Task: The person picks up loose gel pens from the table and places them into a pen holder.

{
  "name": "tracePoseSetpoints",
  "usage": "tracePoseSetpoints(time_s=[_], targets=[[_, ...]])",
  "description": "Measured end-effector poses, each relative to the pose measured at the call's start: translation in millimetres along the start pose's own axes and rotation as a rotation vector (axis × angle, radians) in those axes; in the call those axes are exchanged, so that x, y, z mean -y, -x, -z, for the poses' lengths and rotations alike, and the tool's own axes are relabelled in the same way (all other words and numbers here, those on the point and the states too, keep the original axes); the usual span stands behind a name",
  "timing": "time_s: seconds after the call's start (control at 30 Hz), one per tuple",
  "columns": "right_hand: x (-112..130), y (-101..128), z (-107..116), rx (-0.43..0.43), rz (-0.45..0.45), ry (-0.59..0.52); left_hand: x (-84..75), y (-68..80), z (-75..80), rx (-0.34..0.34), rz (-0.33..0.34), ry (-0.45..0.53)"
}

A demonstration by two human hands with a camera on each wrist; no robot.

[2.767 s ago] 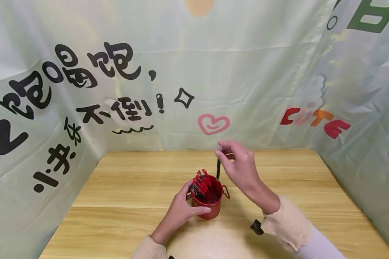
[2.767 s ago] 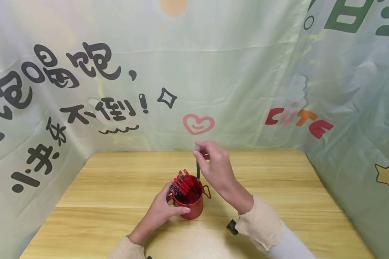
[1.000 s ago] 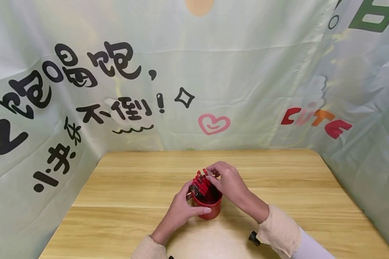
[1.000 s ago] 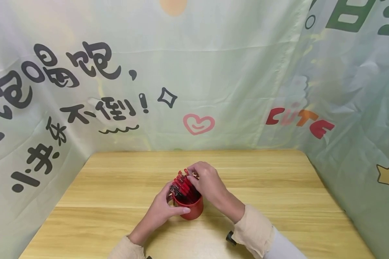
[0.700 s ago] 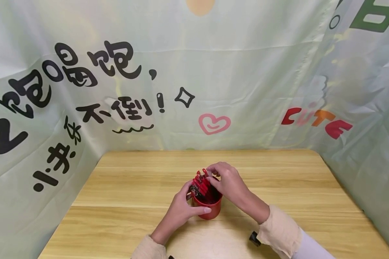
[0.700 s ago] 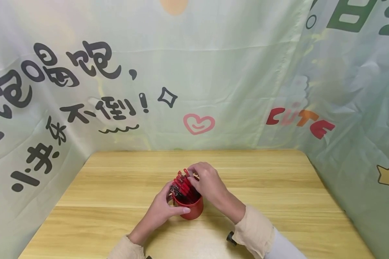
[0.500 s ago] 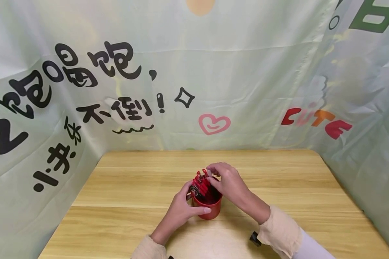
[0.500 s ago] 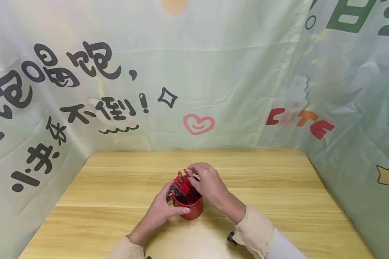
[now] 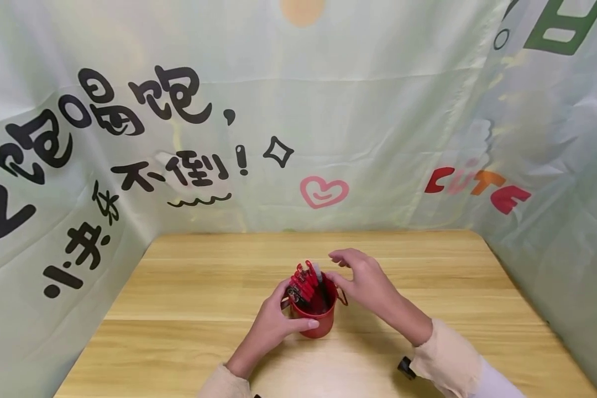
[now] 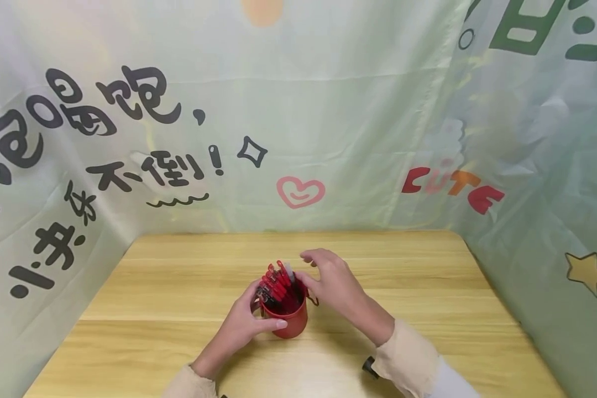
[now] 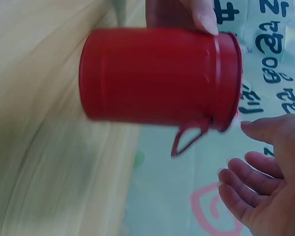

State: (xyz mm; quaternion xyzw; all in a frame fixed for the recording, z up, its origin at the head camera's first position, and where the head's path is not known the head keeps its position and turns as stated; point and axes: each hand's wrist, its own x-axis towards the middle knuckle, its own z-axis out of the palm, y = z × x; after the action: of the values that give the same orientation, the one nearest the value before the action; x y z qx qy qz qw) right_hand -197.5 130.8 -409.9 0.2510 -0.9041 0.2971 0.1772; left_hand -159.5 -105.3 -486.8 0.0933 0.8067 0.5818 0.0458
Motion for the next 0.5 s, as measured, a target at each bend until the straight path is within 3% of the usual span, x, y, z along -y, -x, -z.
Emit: tracePoseSetpoints(time_s=[0.23, 0.5], targets=[[-21, 18, 19, -0.003, -0.022, 0.046, -0.7, -1.4, 8.1, 0.044, 0.023, -0.055], [-47, 56, 44, 0.055, -0.081, 0.122, -0.3, 6.1, 27.5, 0.077, -0.019, -0.25]])
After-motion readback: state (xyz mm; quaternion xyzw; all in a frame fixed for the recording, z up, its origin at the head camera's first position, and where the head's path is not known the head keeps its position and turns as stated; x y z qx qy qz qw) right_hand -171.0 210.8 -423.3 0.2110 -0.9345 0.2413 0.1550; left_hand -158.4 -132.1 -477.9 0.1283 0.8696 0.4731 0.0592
